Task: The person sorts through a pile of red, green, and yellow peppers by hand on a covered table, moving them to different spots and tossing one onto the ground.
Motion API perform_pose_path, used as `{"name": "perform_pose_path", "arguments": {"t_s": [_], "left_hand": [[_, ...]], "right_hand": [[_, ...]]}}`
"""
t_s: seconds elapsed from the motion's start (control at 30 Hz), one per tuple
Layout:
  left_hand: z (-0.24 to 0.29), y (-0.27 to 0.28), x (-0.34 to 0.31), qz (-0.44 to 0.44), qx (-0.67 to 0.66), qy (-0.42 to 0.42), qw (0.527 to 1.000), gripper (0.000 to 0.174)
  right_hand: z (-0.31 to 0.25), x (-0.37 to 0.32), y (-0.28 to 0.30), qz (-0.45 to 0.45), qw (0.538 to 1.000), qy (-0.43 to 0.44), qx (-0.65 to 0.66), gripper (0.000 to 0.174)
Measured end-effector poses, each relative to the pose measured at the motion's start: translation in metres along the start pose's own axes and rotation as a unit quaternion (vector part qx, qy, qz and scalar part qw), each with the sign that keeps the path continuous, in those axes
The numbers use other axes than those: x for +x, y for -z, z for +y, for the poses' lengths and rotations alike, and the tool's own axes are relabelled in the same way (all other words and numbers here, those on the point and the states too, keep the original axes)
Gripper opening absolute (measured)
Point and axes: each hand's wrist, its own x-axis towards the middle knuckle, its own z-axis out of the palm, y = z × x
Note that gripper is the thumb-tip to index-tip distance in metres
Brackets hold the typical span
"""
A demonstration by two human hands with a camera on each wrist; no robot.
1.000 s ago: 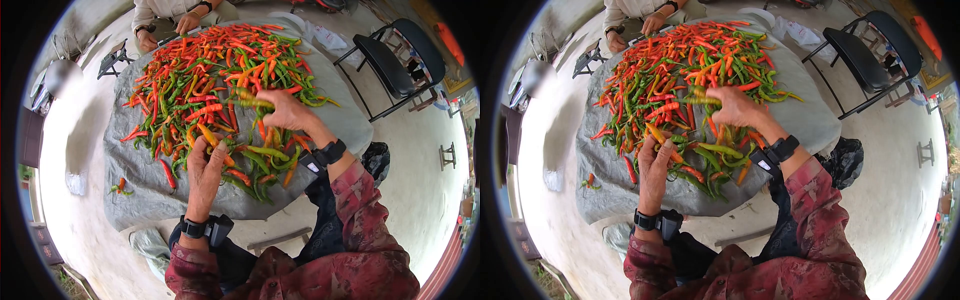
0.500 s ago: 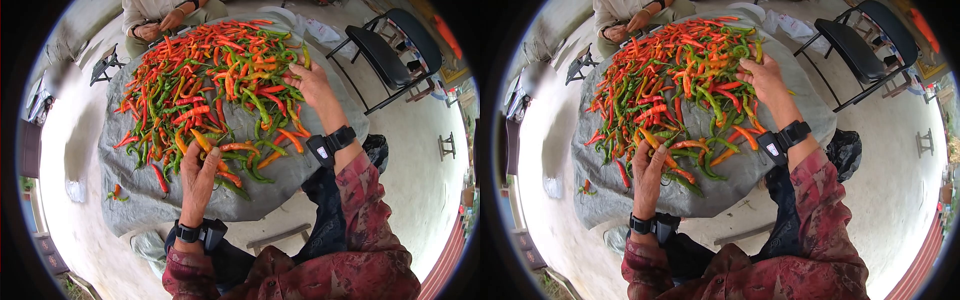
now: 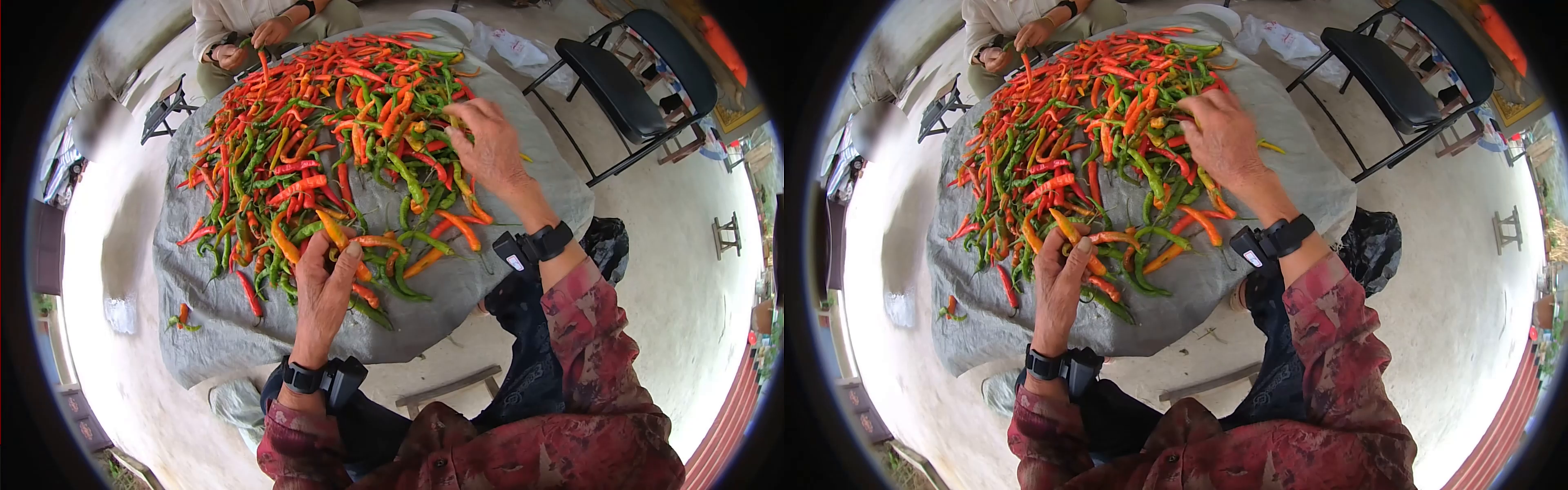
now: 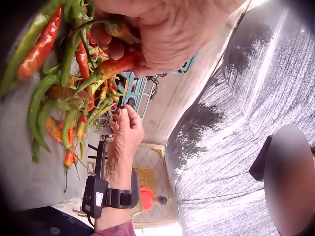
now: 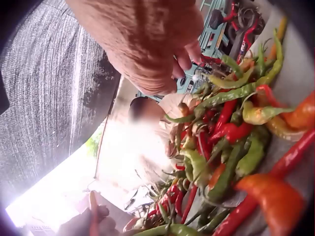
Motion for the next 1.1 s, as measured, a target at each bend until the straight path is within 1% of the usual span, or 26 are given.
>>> {"name": "perform_pose_path", "arguments": {"t_s": [0.03, 0.07, 0.1, 0.13, 0.2, 0.23, 0.27, 0.3, 0.33, 0.37, 0.43, 0.47, 0.5, 0.57, 0.6, 0.63, 0.7, 0.73, 0.77, 0.83, 0.87, 0.9, 0.97, 1.0, 1.03, 1.1], "left_hand": [[0.000, 0.000, 0.000, -0.002, -0.006, -0.003, 1.000, 0.026], [0.001, -0.001, 0.000, -0.004, -0.011, -0.006, 1.000, 0.026], [0.002, -0.001, 0.000, -0.001, -0.008, -0.006, 1.000, 0.026], [0.003, -0.001, 0.000, -0.003, -0.010, 0.000, 1.000, 0.026], [-0.001, 0.001, 0.000, -0.007, -0.010, 0.004, 1.000, 0.025], [-0.002, 0.002, 0.000, -0.005, -0.009, 0.003, 1.000, 0.025], [-0.002, 0.003, 0.000, 0.002, -0.004, 0.000, 1.000, 0.022], [-0.003, 0.004, 0.000, 0.011, -0.001, -0.004, 1.000, 0.019], [-0.003, 0.006, 0.001, 0.015, -0.003, -0.022, 1.000, 0.019], [-0.003, 0.009, -0.001, 0.019, -0.004, -0.023, 1.000, 0.019], [-0.002, 0.013, -0.004, 0.018, -0.038, -0.022, 0.999, 0.019], [-0.005, 0.014, -0.004, 0.022, -0.044, -0.030, 0.998, 0.021], [-0.004, 0.016, -0.005, 0.024, -0.042, -0.031, 0.998, 0.021], [-0.003, 0.021, -0.006, 0.027, -0.046, -0.025, 0.998, 0.019], [-0.001, 0.024, -0.006, 0.025, -0.049, -0.019, 0.998, 0.019], [-0.002, 0.026, -0.007, 0.029, -0.049, -0.021, 0.998, 0.019], [-0.005, 0.028, -0.006, 0.044, -0.084, -0.030, 0.995, 0.021], [-0.005, 0.029, -0.007, 0.049, -0.084, -0.029, 0.995, 0.022], [-0.003, 0.031, -0.008, 0.051, -0.085, -0.032, 0.995, 0.022], [0.003, 0.035, -0.011, 0.044, -0.082, -0.023, 0.995, 0.022], [0.000, 0.037, -0.011, 0.040, -0.075, -0.042, 0.995, 0.021], [-0.001, 0.039, -0.010, 0.044, -0.077, -0.043, 0.995, 0.021], [-0.002, 0.041, -0.012, 0.045, -0.071, -0.058, 0.995, 0.021], [0.002, 0.043, -0.014, 0.042, -0.066, -0.045, 0.996, 0.021], [0.002, 0.044, -0.014, 0.045, -0.065, -0.045, 0.996, 0.021], [0.002, 0.043, -0.015, 0.044, -0.079, -0.038, 0.995, 0.021]], "right_hand": [[-0.013, 0.002, 0.002, 0.000, 1.000, 0.002, 0.003, 0.032], [-0.024, 0.003, 0.002, -0.128, 0.978, -0.055, 0.157, 0.029], [-0.032, 0.004, 0.000, -0.251, 0.912, -0.110, 0.304, 0.027], [-0.038, 0.001, -0.007, -0.250, 0.911, -0.109, 0.308, 0.027], [-0.045, -0.004, -0.025, -0.345, 0.886, -0.046, 0.306, 0.026], [-0.046, -0.004, -0.032, -0.345, 0.886, -0.045, 0.308, 0.026], [-0.047, -0.004, -0.039, -0.256, 0.931, -0.037, 0.258, 0.026], [-0.050, -0.002, -0.042, -0.165, 0.964, -0.027, 0.205, 0.027], [-0.053, -0.001, -0.043, -0.107, 0.978, 0.018, 0.178, 0.027], [-0.056, 0.001, -0.047, -0.107, 0.978, 0.022, 0.179, 0.027], [-0.067, 0.007, -0.056, -0.171, 0.963, 0.070, 0.197, 0.031], [-0.074, 0.009, -0.062, -0.233, 0.952, 0.074, 0.186, 0.034], [-0.081, 0.010, -0.069, -0.232, 0.951, 0.077, 0.188, 0.034], [-0.095, 0.008, -0.083, -0.268, 0.950, 0.068, 0.144, 0.037], [-0.097, 0.008, -0.086, -0.263, 0.954, 0.082, 0.116, 0.046], [-0.099, 0.010, -0.090, -0.263, 0.954, 0.087, 0.116, 0.046], [-0.103, 0.013, -0.097, -0.304, 0.948, 0.079, 0.044, 0.055], [-0.105, 0.013, -0.100, -0.313, 0.946, 0.077, 0.022, 0.064], [-0.105, 0.013, -0.102, -0.312, 0.947, 0.080, 0.021, 0.064], [-0.110, 0.017, -0.097, -0.340, 0.938, 0.067, 0.010, 0.069], [-0.106, 0.013, -0.107, -0.306, 0.948, 0.085, 0.001, 0.074], [-0.108, 0.015, -0.105, -0.306, 0.948, 0.089, 0.000, 0.074], [-0.111, 0.018, -0.103, -0.360, 0.928, 0.077, -0.055, 0.074], [-0.112, 0.017, -0.104, -0.337, 0.935, 0.086, -0.066, 0.076], [-0.111, 0.017, -0.105, -0.337, 0.935, 0.088, -0.065, 0.076], [-0.108, 0.015, -0.103, -0.309, 0.944, 0.077, -0.086, 0.081]]}}
